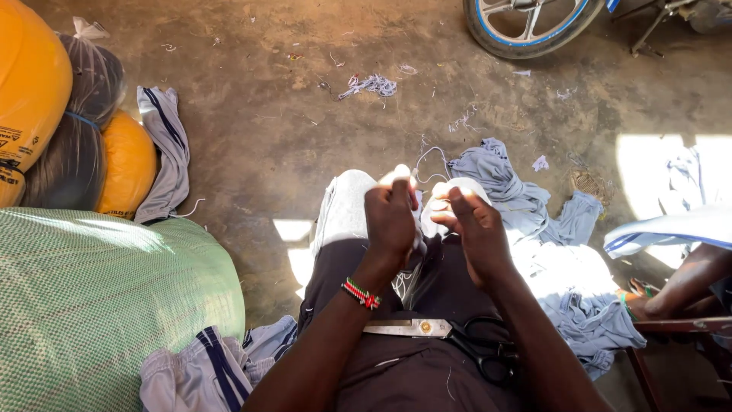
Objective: Threading a white drawstring through the waistband of blue garments using a metal threading tool
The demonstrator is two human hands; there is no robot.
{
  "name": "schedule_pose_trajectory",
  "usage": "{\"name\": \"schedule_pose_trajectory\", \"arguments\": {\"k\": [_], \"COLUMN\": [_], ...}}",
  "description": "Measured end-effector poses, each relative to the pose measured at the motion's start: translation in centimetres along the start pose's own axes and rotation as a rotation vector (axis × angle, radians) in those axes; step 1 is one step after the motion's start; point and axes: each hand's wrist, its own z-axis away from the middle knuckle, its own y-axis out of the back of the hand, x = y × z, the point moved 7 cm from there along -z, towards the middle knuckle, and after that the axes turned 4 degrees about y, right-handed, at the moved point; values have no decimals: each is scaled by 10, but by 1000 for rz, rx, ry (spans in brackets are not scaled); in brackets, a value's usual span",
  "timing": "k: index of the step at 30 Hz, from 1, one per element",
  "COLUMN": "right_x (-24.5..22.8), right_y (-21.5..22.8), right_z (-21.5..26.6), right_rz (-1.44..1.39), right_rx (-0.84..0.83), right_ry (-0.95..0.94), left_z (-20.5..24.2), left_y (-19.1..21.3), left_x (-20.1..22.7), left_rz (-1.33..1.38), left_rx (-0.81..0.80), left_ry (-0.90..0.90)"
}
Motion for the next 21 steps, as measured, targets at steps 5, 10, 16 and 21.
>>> {"name": "schedule_pose_trajectory", "arguments": {"k": [5, 10, 16, 21], "right_x": [37, 3, 46, -6], "right_y": [-5, 10, 105, 37], "right_z": [-3, -17, -78, -43], "right_rz": [-447, -500, 296, -363], "right_rx": [-109, 46, 308, 54], "right_ry": [-122, 1, -215, -368], "left_z": [26, 36, 45, 72], "left_y": [-33, -4, -10, -3], "left_x": [2, 40, 17, 48], "left_rz": [-32, -520, -268, -120], "left_rx": [-382, -266, -668, -955], "left_ry": [-123, -556, -216, -31]}}
